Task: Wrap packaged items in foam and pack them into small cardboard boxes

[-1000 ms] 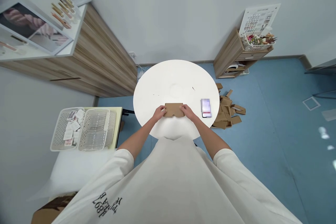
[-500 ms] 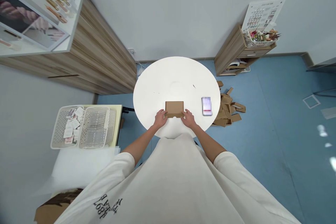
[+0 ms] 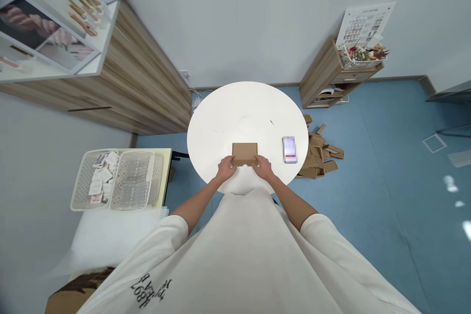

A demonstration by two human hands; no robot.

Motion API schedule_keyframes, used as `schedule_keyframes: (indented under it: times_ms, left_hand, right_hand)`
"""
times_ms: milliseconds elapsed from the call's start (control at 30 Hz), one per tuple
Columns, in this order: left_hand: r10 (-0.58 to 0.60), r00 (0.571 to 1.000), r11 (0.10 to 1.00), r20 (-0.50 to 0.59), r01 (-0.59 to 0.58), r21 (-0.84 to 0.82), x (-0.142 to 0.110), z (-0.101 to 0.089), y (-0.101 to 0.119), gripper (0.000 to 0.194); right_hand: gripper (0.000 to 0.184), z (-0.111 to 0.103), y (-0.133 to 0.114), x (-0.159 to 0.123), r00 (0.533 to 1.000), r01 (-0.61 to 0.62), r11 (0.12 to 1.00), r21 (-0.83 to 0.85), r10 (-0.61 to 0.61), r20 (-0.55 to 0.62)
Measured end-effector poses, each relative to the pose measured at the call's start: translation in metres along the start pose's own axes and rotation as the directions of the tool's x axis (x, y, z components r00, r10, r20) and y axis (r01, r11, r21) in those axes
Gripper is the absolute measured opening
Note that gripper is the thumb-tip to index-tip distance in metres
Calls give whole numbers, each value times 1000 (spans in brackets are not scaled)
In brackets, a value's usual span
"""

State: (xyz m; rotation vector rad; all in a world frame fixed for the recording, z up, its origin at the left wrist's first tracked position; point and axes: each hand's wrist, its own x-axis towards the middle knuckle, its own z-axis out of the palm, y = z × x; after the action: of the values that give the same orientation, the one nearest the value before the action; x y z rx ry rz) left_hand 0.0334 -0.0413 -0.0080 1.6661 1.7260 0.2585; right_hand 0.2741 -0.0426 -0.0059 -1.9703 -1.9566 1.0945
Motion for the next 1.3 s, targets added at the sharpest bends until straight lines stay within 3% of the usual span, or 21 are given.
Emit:
schedule_keyframes:
  times_ms: [167, 267, 400, 567, 700, 867, 1100, 1300]
  left_hand:
    - [13, 995, 997, -102, -21, -73, 7, -16, 9, 71]
    - [5, 986, 990, -165, -28, -139, 16, -25, 16, 71]
    - [-33, 978, 963, -204, -24, -270, 26, -30, 21, 62]
    - [-112, 979, 929, -171, 42, -368, 34, -32, 25, 41]
    - [-94, 971, 947, -220, 19, -321, 41, -35, 25, 27]
    - [-80, 963, 973, -257, 20, -228, 52, -32, 20, 34]
    - [-56, 974, 978, -221, 9, -209, 59, -29, 16, 37]
    - [39, 979, 980, -201, -77, -185, 58, -33, 15, 42]
  right_hand:
    - [57, -18, -14, 7, 995, 19, 995, 99, -9, -101]
    - [58, -27, -21, 13, 989, 58, 987, 151, -36, -141]
    - [56, -30, -26, 21, 985, 70, 979, 190, -37, -169]
    - [55, -33, -29, 32, 981, 41, 971, 234, 4, -192]
    - [54, -35, -31, 37, 973, 19, 971, 239, 36, -227]
    - [51, -35, -28, 40, 962, 85, 977, 194, -30, -273]
    - [48, -38, -23, 43, 978, 100, 995, 2, -98, -187]
    - [47, -42, -22, 45, 984, 95, 995, -18, -97, -146]
